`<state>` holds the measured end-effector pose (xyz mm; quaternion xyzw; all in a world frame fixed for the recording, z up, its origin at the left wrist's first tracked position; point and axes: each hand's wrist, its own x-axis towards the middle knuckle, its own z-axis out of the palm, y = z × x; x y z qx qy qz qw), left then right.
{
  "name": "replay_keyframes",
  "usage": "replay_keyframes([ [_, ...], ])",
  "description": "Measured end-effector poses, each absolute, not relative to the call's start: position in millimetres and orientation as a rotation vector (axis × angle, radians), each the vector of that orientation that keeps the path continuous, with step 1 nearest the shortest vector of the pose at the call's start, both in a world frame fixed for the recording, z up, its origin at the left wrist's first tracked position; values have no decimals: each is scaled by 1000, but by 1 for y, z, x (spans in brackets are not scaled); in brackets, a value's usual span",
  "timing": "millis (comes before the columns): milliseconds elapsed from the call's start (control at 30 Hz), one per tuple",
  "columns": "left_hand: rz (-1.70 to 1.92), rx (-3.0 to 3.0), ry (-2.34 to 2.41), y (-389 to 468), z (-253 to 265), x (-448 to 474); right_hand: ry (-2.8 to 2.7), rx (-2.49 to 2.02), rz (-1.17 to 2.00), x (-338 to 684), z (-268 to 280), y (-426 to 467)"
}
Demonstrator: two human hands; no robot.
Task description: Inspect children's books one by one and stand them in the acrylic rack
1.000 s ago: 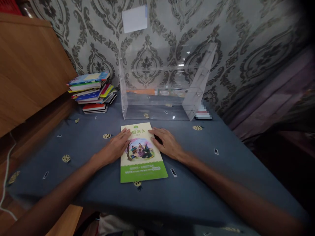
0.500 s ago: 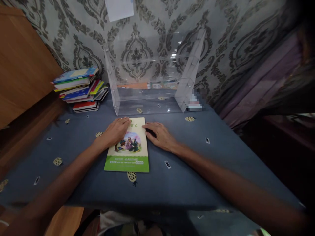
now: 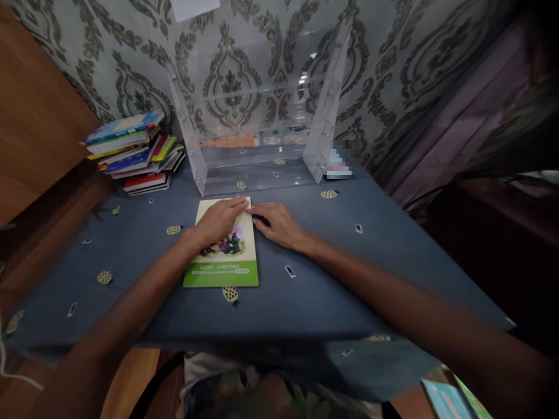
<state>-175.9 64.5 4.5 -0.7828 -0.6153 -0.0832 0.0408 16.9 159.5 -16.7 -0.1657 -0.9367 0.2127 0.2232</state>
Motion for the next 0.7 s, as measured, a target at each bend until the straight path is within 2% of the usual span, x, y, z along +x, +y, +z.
replay_keyframes([
  [233, -342, -2467, -1878, 25, 9, -161, -2510, -536, 702, 17, -18, 168],
  [500, -367, -2582, -1792, -47, 21, -124, -2522, -523, 642, 17, -18, 165],
  [700, -450, -2509, -1789, -77, 10, -111, -2541, -483, 539, 15, -16, 158],
])
